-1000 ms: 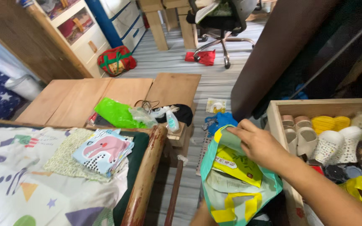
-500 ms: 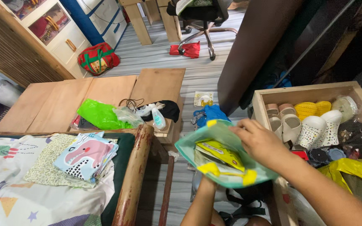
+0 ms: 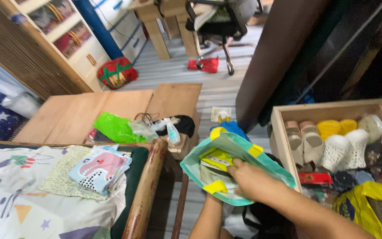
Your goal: The person sits on the bedroom floor and packs items into a large wooden storage box, placing a water bottle, a black bag, a green tote bag, slippers, and plastic-wrapped goods inside and arranging them among shoes and bags already in the box.
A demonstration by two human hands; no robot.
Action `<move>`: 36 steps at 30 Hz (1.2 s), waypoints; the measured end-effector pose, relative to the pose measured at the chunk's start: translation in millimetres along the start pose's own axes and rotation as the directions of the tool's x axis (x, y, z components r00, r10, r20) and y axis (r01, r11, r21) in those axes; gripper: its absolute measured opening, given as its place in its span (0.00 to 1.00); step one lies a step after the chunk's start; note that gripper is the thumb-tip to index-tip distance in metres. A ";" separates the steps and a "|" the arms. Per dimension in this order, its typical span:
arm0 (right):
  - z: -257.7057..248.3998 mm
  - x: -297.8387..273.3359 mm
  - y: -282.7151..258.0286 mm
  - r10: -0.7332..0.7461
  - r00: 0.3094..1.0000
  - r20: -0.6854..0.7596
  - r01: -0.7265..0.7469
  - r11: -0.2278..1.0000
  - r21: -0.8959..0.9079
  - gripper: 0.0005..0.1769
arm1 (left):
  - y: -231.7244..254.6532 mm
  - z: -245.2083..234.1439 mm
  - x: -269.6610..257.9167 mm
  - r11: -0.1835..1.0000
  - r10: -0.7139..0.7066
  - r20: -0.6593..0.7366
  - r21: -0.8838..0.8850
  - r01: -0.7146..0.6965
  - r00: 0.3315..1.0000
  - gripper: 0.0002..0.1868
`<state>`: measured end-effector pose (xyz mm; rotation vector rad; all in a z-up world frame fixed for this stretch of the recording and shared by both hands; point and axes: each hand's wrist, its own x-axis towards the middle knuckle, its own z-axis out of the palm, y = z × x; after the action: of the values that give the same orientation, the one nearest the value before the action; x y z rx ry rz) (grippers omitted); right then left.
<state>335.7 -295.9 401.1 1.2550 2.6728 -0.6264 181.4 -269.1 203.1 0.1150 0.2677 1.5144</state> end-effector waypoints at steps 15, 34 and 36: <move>61.3 66.4 23.4 -0.057 0.975 -0.214 0.086 0.988 0.130 0.32 | -14.8 8.4 -37.4 0.997 -0.051 0.044 -0.053 0.053 0.998 0.26; 9.0 -26.0 -1.1 -0.103 0.899 -0.426 0.011 0.977 -0.214 0.09 | 5.0 35.9 -70.8 0.983 -0.024 0.148 -0.179 0.050 0.989 0.26; 9.2 -29.7 3.1 -0.080 0.912 -0.402 -0.015 0.974 -0.228 0.09 | 6.1 36.8 -73.1 0.981 -0.019 0.158 -0.186 0.049 0.987 0.26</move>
<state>356.7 -318.9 400.2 1.4071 2.9889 -0.0497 182.0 -338.0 247.6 0.0761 -0.0008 1.4802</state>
